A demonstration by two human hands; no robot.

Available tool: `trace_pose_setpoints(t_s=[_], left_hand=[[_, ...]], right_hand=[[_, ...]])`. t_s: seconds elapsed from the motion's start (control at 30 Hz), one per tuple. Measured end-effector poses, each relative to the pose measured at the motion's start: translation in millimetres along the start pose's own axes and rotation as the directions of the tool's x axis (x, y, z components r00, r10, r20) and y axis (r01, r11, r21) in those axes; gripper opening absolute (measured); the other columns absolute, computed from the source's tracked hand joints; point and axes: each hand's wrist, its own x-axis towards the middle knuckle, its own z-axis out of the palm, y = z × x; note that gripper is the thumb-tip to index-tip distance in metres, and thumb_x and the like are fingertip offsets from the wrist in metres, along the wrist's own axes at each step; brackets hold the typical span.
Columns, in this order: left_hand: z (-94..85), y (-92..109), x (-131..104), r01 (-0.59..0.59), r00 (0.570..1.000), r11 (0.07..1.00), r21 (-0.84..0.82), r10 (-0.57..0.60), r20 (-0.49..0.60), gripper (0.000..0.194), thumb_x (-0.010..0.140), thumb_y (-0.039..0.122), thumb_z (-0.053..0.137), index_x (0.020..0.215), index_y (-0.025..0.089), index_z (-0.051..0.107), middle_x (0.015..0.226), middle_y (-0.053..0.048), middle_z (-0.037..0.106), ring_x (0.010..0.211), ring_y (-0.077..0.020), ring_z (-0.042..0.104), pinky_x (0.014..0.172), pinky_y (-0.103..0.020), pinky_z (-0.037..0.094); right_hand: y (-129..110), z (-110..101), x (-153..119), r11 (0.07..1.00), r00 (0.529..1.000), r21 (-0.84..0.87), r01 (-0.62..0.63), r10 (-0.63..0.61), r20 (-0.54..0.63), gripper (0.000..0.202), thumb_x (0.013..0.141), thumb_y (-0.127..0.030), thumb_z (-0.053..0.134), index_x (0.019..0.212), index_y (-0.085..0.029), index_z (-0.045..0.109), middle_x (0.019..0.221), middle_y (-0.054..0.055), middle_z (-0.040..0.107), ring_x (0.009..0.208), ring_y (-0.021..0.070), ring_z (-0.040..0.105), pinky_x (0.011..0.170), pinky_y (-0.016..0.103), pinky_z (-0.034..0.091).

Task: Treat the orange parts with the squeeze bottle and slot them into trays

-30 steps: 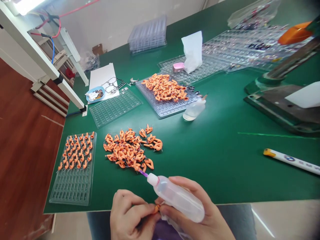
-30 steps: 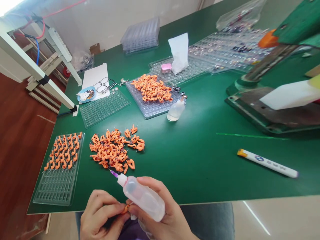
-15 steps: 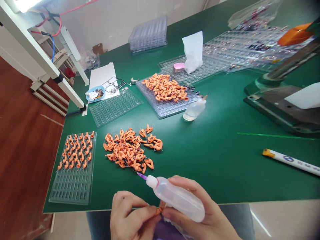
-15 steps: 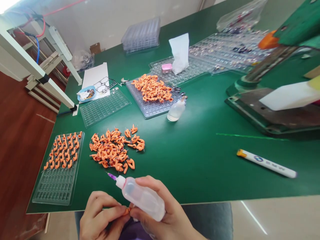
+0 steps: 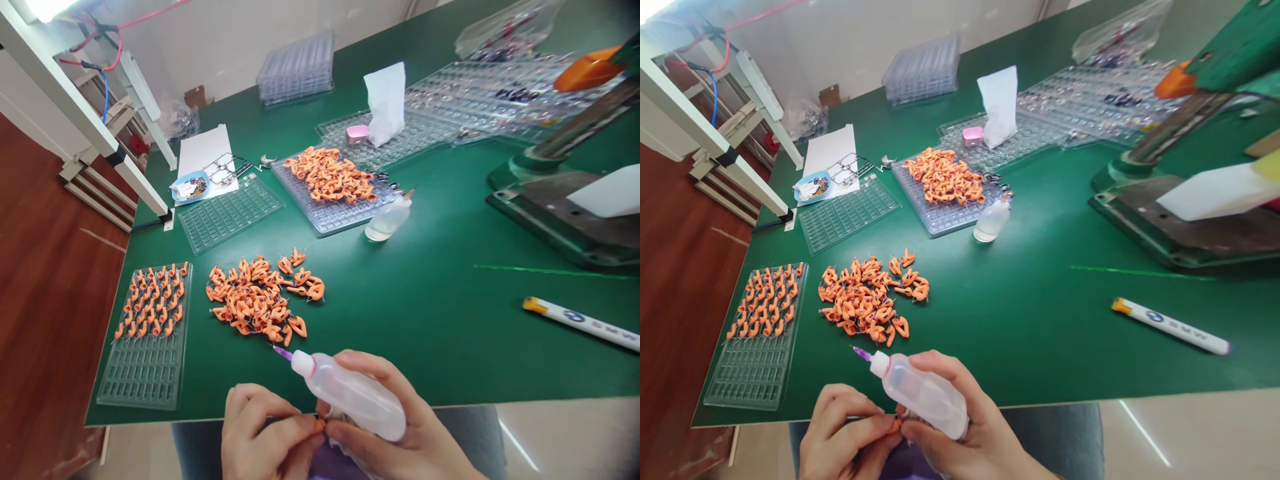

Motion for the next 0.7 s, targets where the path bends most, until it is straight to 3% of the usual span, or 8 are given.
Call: trace_pose_setpoints(t_s=[0.43,0.7], left_hand=[[-0.9,1.7,1.6,-0.029,1.000,1.000,0.007,0.029,0.000,0.013,0.088,0.015,0.070,0.099,0.023,0.070,0.078,-0.002,0.069,0.076,-0.0171,0.059,0.068,-0.031,0.049],[-2.8,4.4,3.4,-0.054,0.999,0.998,0.013,0.054,-0.001,0.014,0.087,0.010,0.070,0.097,0.019,0.071,0.079,-0.002,0.069,0.077,-0.0168,0.060,0.070,-0.030,0.050]], right_hand=[[-3.6,1.9,-0.1,0.996,0.999,0.080,-0.026,0.024,0.024,0.042,0.075,-0.039,0.089,0.110,-0.035,0.066,0.093,-0.002,0.072,0.069,0.0103,0.067,0.063,0.017,0.055],[-3.8,0.1,-1.0,0.999,0.999,0.032,-0.033,0.034,-0.004,0.044,0.071,-0.041,0.091,0.107,-0.031,0.067,0.087,-0.001,0.072,0.069,0.0137,0.069,0.064,0.021,0.058]])
